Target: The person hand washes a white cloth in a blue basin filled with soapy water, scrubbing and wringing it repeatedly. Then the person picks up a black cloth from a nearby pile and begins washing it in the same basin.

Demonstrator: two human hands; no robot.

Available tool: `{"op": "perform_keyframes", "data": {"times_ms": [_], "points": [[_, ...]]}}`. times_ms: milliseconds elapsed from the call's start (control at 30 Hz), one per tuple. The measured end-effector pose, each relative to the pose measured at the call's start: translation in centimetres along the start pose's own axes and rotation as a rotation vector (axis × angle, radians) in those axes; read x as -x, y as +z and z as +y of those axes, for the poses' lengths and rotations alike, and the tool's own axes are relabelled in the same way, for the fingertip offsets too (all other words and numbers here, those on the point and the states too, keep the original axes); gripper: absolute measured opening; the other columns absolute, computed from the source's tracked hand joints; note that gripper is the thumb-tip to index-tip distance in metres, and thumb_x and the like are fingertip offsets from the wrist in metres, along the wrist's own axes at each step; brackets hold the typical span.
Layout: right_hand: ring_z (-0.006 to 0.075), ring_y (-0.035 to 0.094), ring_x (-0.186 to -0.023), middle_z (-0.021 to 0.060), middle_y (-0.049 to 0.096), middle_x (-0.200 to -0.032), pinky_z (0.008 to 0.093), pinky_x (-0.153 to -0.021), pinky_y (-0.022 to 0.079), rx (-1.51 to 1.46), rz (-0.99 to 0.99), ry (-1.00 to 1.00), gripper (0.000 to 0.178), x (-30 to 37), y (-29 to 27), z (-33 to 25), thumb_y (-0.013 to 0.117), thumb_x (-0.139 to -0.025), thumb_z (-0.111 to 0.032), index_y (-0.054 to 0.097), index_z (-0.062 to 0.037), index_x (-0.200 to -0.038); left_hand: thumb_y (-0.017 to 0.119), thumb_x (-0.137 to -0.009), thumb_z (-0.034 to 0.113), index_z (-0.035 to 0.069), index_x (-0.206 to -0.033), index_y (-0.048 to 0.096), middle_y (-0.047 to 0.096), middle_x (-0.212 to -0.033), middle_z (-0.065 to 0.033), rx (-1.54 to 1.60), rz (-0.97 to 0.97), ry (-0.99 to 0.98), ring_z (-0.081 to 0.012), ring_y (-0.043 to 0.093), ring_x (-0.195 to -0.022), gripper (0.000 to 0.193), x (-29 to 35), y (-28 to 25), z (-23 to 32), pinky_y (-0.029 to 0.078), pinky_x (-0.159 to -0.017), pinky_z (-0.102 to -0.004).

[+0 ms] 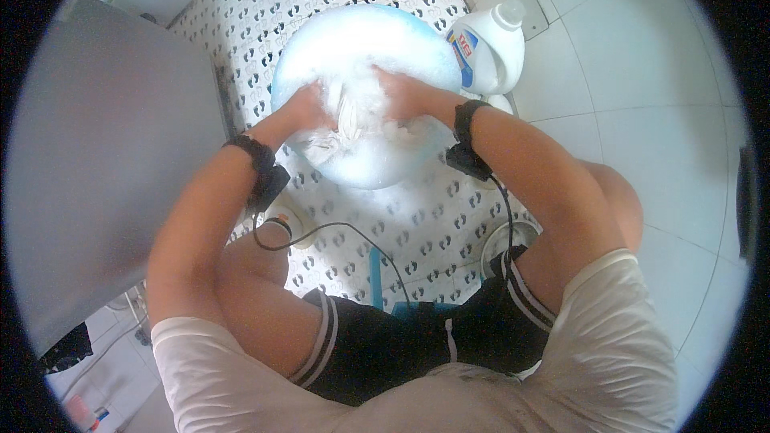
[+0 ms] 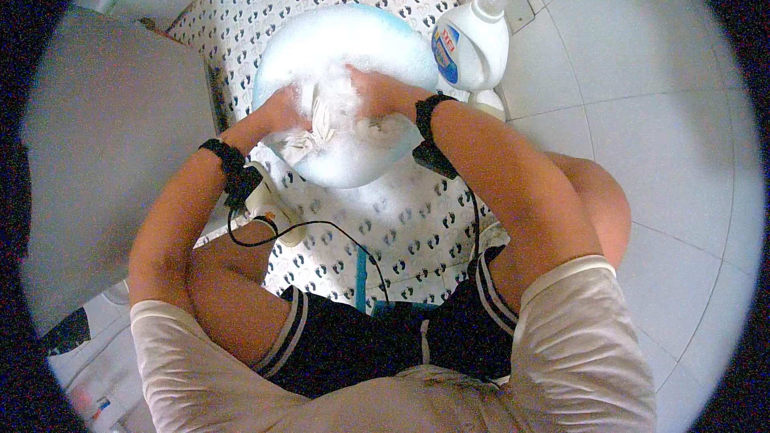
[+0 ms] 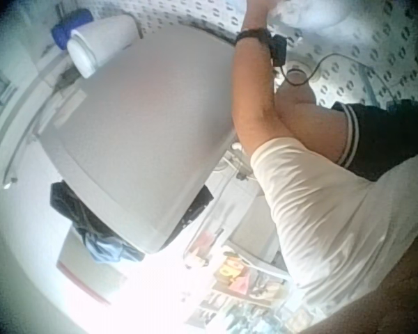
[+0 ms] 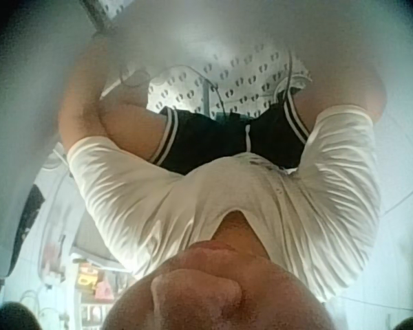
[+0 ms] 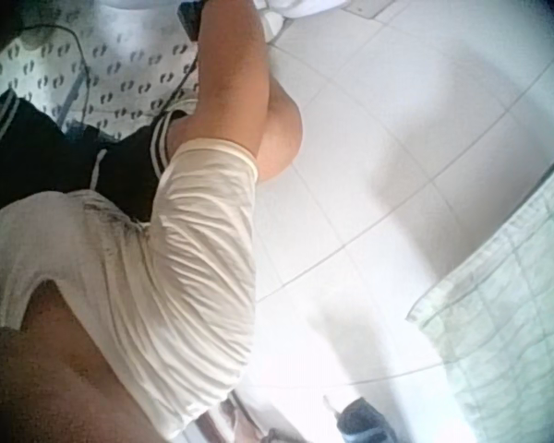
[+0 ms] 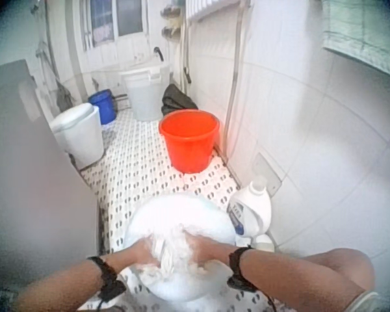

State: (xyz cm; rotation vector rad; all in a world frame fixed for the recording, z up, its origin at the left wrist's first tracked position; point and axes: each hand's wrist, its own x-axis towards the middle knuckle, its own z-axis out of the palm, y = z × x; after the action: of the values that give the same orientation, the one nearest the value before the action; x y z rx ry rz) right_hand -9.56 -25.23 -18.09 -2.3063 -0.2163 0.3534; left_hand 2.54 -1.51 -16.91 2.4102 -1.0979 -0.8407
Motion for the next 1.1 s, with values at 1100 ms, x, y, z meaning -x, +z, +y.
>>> {"op": "perform_keyframes", "data": {"times_ms": [1100], "points": [[0.0360, 0.068, -0.087, 0.0163, 0.071, -0.093, 0.0467, -0.076, 0.055, 0.388, -0.060, 0.088, 0.039, -1.3, 0.1, -4.8, 0.076, -0.064, -0.035, 0.071, -0.0089, -0.093, 0.069, -0.074, 0.028, 0.004, -0.113, 0.066, 0.066, -0.109, -0.0218, -0.328, -0.155, -0.029, -0.0362, 0.063, -0.102, 0.046, -3.2, 3.8, -1.9, 0.050, -0.088, -0.0422]]}}
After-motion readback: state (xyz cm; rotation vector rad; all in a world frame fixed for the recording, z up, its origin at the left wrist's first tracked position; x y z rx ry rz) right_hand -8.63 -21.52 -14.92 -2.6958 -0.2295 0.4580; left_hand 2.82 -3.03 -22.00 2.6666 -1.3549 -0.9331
